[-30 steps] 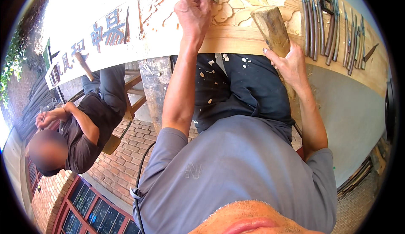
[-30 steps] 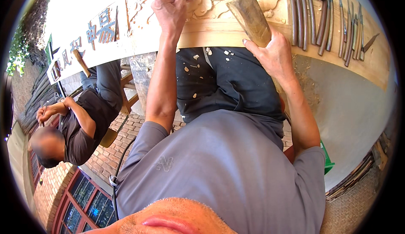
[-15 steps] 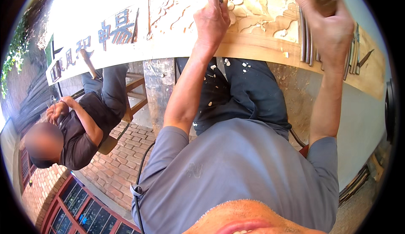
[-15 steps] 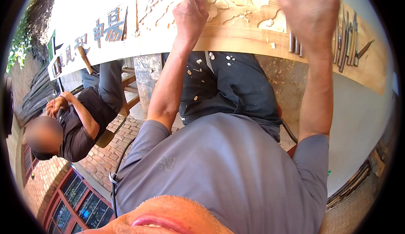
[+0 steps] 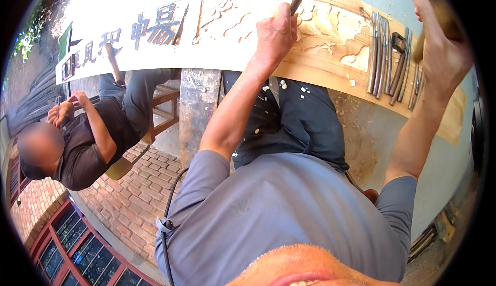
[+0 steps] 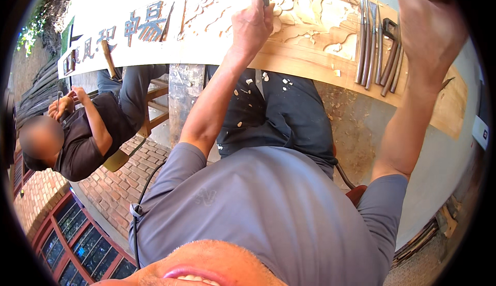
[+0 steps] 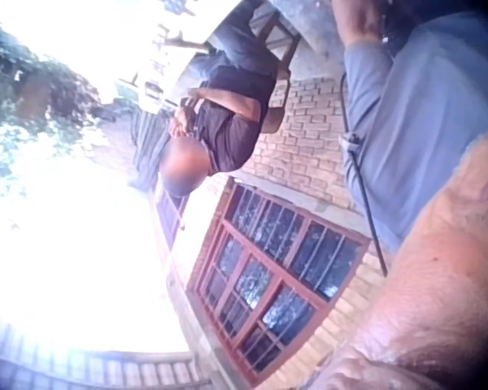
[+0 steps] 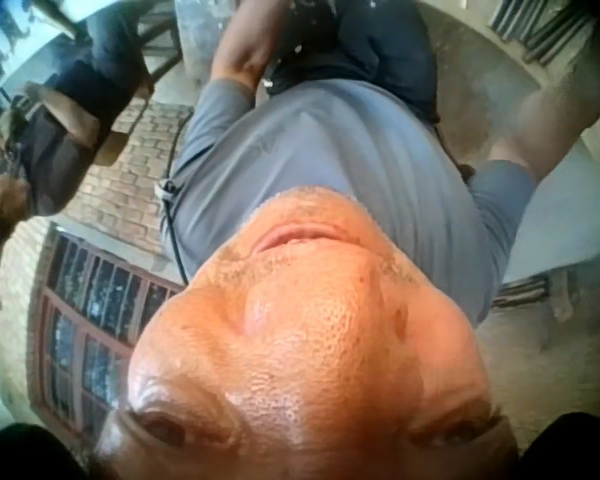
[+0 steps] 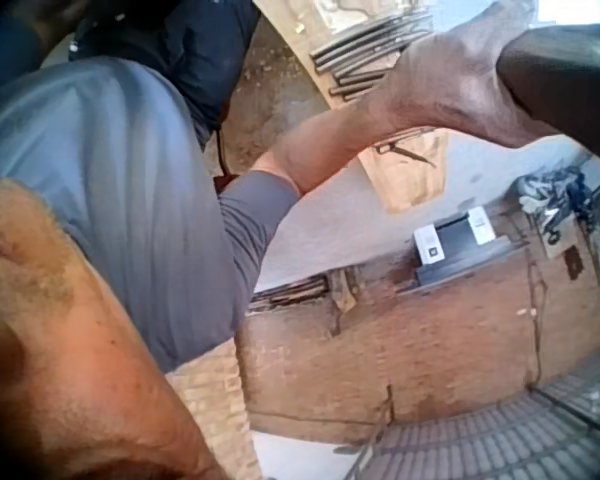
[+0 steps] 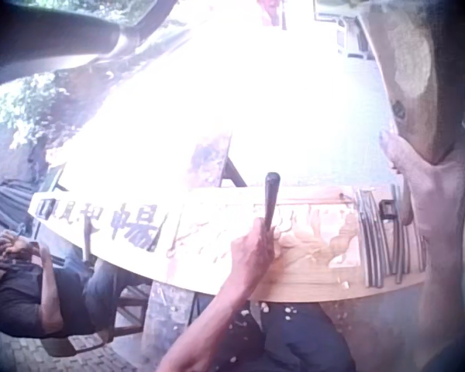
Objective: The person carves a decorative floral pattern into a wooden plank using various chisels. They hold a chisel with both hands and apply pressure to remove wood shavings, occasionally switching between different chisels from a set laid on the workbench.
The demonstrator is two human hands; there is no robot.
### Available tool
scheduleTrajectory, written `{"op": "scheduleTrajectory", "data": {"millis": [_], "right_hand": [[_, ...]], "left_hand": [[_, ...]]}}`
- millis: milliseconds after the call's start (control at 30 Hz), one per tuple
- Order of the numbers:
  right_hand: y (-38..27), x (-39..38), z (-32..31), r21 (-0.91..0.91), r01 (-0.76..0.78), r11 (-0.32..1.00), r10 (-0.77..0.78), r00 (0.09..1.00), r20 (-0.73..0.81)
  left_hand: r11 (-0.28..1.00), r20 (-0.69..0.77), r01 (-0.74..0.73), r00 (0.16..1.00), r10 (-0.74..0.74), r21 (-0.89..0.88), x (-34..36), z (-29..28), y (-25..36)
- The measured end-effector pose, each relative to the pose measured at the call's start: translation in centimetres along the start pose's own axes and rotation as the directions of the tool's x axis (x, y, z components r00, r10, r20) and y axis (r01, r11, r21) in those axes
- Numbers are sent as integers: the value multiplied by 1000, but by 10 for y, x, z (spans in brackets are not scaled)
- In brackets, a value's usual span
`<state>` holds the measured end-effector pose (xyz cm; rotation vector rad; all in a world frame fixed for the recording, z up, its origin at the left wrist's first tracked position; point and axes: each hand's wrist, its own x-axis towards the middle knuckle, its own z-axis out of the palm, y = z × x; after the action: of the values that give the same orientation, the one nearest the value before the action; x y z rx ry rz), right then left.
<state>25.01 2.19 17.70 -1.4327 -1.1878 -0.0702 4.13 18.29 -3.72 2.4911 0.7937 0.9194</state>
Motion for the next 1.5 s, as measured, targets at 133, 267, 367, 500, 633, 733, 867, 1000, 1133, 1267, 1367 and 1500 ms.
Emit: {"op": "scheduleTrajectory", "data": {"millis": [133,267,367,500,633,733,867,1000,1133,1267,1367,1500], "right_hand": [[19,-13,41,-496,98,862,-42,991,124],[20,-20,36,-626,276,729,-238,960,147],[19,-41,37,-530,160,833,-177,984,19],[26,-69,32,-485,13,874,-5,1000,18],[48,-85,21,-444,26,896,13,996,84],[48,-88,21,-443,-23,896,66,994,82],[87,-99,30,-383,-61,922,69,998,6],[108,-121,29,-233,-125,964,112,991,-67],[40,-90,25,-546,-79,834,157,983,97],[46,-90,22,-491,-34,870,114,984,135],[35,-88,27,-479,-57,876,106,992,74],[23,-62,33,-535,-36,844,76,996,52]], "left_hand": [[1000,24,-10,1000,10,11,1,2,3],[998,82,60,995,-59,-11,0,-1,2],[994,-31,29,999,-32,-108,-17,5,-12],[959,-163,82,978,-129,-271,-20,13,-26],[946,-135,113,978,-160,-303,-7,12,-23],[942,-90,151,979,-185,-301,-2,12,-27],[921,-46,190,975,-218,-341,-1,13,-28],[872,-17,245,960,-278,-424,3,21,-30],[903,-20,231,967,-255,-362,6,15,-30],[936,4,218,974,-226,-276,15,3,-10],[974,-57,75,994,-89,-215,16,4,-11],[1000,-2,31,1000,-31,0,8,9,-14]]}}
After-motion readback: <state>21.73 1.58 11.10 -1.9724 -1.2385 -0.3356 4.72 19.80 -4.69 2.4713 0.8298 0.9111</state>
